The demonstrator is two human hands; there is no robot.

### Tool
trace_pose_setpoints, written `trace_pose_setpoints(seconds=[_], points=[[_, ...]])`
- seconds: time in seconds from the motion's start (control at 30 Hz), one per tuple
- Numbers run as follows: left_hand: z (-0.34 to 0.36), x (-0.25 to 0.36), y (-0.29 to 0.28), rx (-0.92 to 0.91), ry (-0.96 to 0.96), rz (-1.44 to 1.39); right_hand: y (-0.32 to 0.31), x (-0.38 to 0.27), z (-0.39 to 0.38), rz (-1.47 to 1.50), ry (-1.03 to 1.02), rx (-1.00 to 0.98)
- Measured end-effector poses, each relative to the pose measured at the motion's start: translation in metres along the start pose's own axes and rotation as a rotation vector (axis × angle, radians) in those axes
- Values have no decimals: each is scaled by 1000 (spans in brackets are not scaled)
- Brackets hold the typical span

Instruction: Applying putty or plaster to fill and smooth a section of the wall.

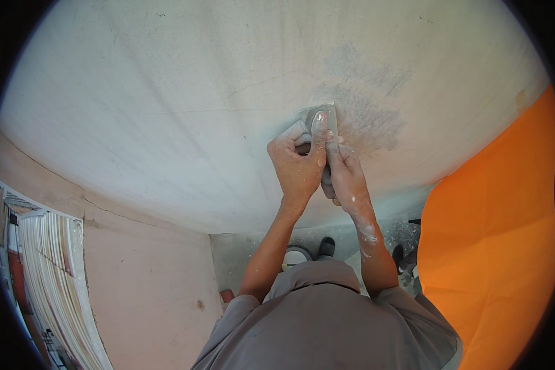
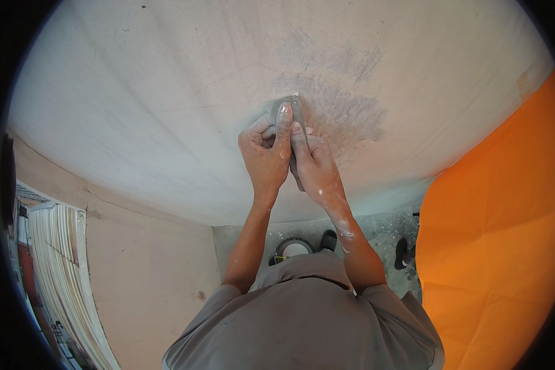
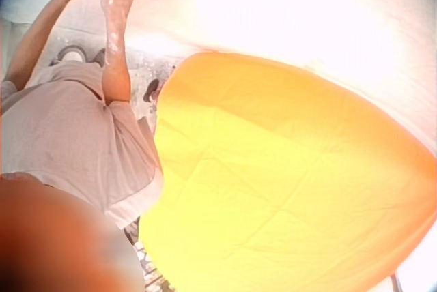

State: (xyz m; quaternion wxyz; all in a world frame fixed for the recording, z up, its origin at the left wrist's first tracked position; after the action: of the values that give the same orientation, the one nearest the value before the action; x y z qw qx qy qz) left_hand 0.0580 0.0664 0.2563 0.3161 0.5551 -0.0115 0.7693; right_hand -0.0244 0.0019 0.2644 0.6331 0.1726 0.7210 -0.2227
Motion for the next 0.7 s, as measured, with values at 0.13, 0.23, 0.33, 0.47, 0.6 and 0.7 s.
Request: trace_pose_setpoints(seconds=[0.13,0.23,0.33,0.47,0.6,0.7], points=[[-5,-1,1,12,-32,44,-3,13,6,-25,-16,-19],[0,7,-1,17,-36,58,1,2,3,-44,-27,-7],[-4,2,-5,-18,-53,28,1,10,1,-37,-45,-5],[-4,-8,-8,3,-1,69,0,16,8,-70,-35,-37],[3,5,-11,-61,-90,9,3,13,10,-41,-114,-3],[-10,-16,-22,-89,-246,83,7,44,11,-34,-23,-31]])
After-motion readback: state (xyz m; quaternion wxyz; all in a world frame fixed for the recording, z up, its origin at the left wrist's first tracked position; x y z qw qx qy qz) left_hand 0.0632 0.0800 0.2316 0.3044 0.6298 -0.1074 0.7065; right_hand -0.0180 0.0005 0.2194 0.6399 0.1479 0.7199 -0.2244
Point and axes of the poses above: each hand's wrist, its own z-axis towards the middle knuckle, its own y-axis out of the palm, x = y × z, the point moved 2 cm from there along z, towards the middle knuckle, and after that the axes turned 5 degrees about -z, right-handed, at the moved point
